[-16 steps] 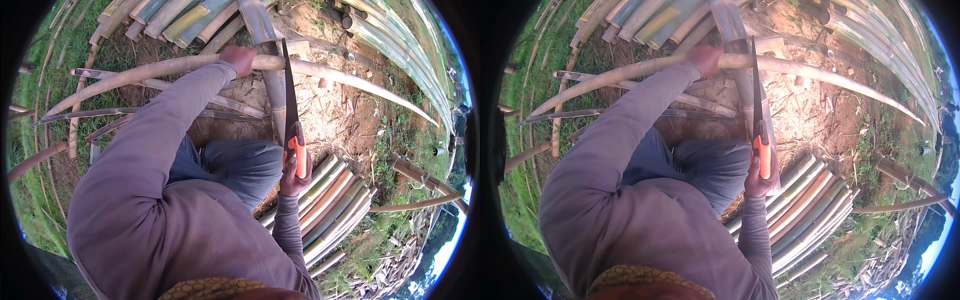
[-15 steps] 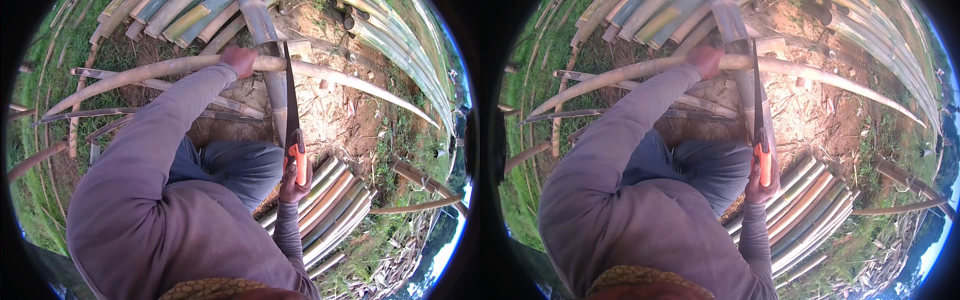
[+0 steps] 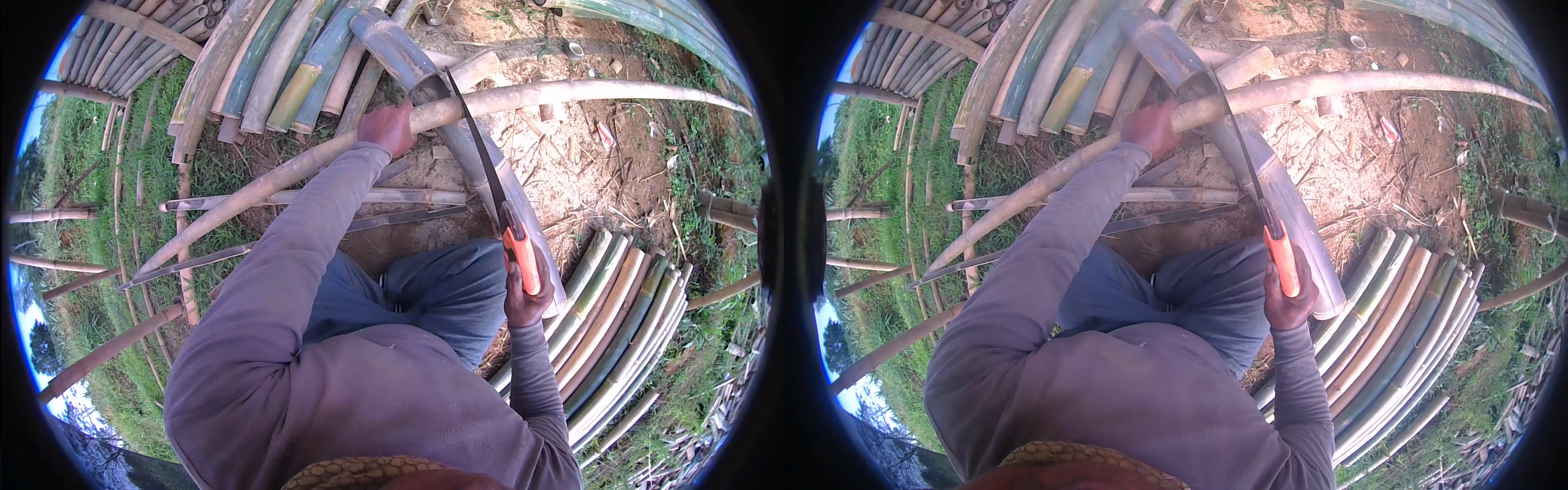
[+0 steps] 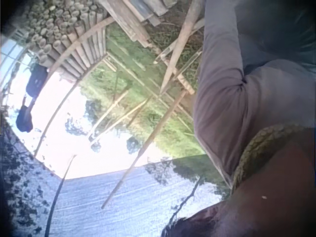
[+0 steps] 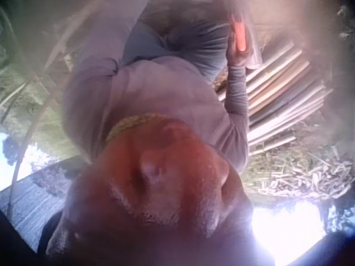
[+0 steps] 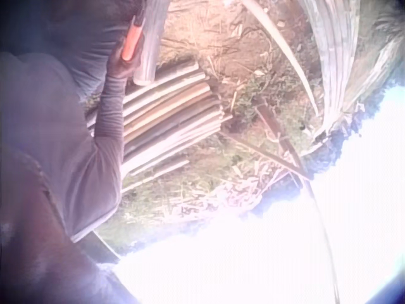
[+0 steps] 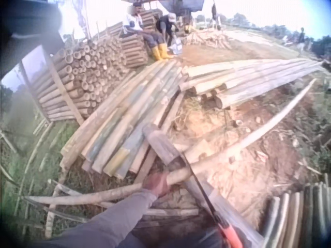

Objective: The person sits on the ground and uses a hand saw to cut long bamboo poles into shorter sections. They repeatedly position each pole, saw through it, and set the cut pieces aside in a pile.

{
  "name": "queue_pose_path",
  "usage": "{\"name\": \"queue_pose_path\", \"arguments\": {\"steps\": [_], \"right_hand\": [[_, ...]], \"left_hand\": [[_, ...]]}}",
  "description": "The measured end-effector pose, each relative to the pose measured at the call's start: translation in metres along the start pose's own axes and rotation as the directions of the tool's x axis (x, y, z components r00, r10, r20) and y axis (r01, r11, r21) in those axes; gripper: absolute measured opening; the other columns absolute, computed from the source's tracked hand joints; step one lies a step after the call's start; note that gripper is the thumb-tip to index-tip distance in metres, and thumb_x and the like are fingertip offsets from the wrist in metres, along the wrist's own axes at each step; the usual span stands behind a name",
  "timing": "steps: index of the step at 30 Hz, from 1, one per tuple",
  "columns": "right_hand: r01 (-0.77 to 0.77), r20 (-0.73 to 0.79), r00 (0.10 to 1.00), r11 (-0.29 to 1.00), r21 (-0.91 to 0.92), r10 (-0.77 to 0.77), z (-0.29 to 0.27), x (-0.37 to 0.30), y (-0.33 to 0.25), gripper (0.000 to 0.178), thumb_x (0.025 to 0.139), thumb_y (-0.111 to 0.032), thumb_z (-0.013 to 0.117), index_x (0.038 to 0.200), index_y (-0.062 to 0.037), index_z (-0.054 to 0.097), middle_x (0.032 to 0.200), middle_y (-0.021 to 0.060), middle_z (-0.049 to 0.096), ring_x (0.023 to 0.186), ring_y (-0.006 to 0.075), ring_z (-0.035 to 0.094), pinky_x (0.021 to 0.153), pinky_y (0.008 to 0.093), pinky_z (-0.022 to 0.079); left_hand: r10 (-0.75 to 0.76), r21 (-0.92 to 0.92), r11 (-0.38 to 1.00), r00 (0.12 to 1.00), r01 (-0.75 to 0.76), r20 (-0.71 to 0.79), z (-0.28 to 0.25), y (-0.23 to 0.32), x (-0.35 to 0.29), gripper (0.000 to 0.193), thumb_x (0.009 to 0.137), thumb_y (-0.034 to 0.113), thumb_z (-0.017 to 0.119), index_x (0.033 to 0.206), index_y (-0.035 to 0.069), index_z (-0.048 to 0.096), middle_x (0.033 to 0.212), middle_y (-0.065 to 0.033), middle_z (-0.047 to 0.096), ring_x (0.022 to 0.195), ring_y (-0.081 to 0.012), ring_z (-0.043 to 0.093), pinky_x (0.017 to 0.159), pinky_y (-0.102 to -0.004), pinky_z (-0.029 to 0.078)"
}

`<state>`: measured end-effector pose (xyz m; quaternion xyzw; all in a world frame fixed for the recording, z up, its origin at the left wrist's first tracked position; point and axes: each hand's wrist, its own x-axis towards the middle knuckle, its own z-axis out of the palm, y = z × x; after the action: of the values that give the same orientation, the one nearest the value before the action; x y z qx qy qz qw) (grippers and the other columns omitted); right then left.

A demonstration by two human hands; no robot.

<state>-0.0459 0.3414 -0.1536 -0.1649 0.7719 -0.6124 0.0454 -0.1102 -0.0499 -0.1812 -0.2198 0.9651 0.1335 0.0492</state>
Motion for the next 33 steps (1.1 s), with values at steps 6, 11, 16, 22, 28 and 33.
{"name": "queue_pose_path", "arguments": {"steps": [6, 11, 16, 22, 28, 33], "right_hand": [[0.117, 0.023, 0.993, 0.986, -0.12, -0.115, 0.023, 0.05, -0.006, 0.045, 0.094, -0.004, 0.075, 0.136, 0.0079, 0.063, 0.118, 0.0213, 0.077, 0.11, 0.0268, 0.076, 0.097, 0.0382, 0.058], [0.131, -0.034, 0.991, 0.989, -0.065, -0.133, 0.085, 0.132, -0.016, 0.042, 0.096, -0.011, 0.076, 0.135, 0.0007, 0.066, 0.111, 0.0237, 0.077, 0.099, 0.032, 0.078, 0.085, 0.0377, 0.059], [0.045, 0.047, 0.998, 0.992, -0.116, -0.04, 0.004, 0.01, -0.011, 0.053, 0.092, -0.004, 0.078, 0.142, 0.0056, 0.06, 0.128, 0.021, 0.075, 0.118, 0.0302, 0.075, 0.102, 0.0393, 0.058], [0.068, 0.028, 0.997, 0.99, -0.125, -0.065, 0.017, 0.031, -0.009, 0.046, 0.094, -0.006, 0.077, 0.137, 0.004, 0.063, 0.118, 0.0218, 0.077, 0.108, 0.0297, 0.078, 0.094, 0.0396, 0.06], [0.152, -0.002, 0.988, 0.98, -0.125, -0.153, 0.098, 0.153, -0.02, 0.04, 0.097, -0.021, 0.076, 0.134, -0.0073, 0.067, 0.101, 0.0262, 0.075, 0.092, 0.0466, 0.072, 0.078, 0.0462, 0.059], [0.026, 0.018, 1.0, 0.993, -0.114, -0.025, 0.007, 0.003, -0.018, 0.051, 0.094, -0.01, 0.079, 0.141, 0.0008, 0.062, 0.128, 0.0213, 0.075, 0.117, 0.0316, 0.075, 0.099, 0.0387, 0.059]], "left_hand": [[-0.023, 0.046, 0.999, 1.0, 0.023, 0.004, 0.013, 0.004, 0.003, 0.051, 0.083, 0.031, 0.083, 0.128, 0.017, 0.066, 0.11, -0.0146, 0.079, 0.102, -0.0373, 0.076, 0.088, -0.0508, 0.06], [-0.017, 0.068, 0.998, 1.0, 0.016, 0.022, -0.003, 0.015, 0.007, 0.053, 0.081, 0.035, 0.084, 0.128, 0.016, 0.065, 0.113, -0.0145, 0.078, 0.108, -0.0359, 0.075, 0.091, -0.0499, 0.059], [-0.033, 0.11, 0.994, 0.999, 0.03, 0.024, -0.005, 0.01, 0.006, 0.053, 0.079, 0.034, 0.088, 0.123, 0.014, 0.066, 0.105, -0.0166, 0.079, 0.102, -0.0366, 0.077, 0.088, -0.0509, 0.061], [-0.008, 0.087, 0.996, 1.0, 0.01, -0.03, 0.007, 0.009, 0.003, 0.053, 0.078, 0.032, 0.089, 0.122, 0.013, 0.066, 0.104, -0.0176, 0.079, 0.101, -0.0379, 0.077, 0.087, -0.0519, 0.061], [-0.005, 0.116, 0.993, 0.999, 0.009, -0.036, 0.001, 0.015, 0.005, 0.05, 0.078, 0.033, 0.087, 0.12, 0.014, 0.066, 0.103, -0.0166, 0.078, 0.1, -0.0394, 0.076, 0.085, -0.0519, 0.06], [-0.038, 0.114, 0.993, 0.999, 0.038, -0.007, 0.011, 0.001, -0.002, 0.05, 0.077, 0.033, 0.088, 0.119, 0.015, 0.066, 0.103, -0.0168, 0.079, 0.101, -0.0391, 0.076, 0.085, -0.0524, 0.06]]}}
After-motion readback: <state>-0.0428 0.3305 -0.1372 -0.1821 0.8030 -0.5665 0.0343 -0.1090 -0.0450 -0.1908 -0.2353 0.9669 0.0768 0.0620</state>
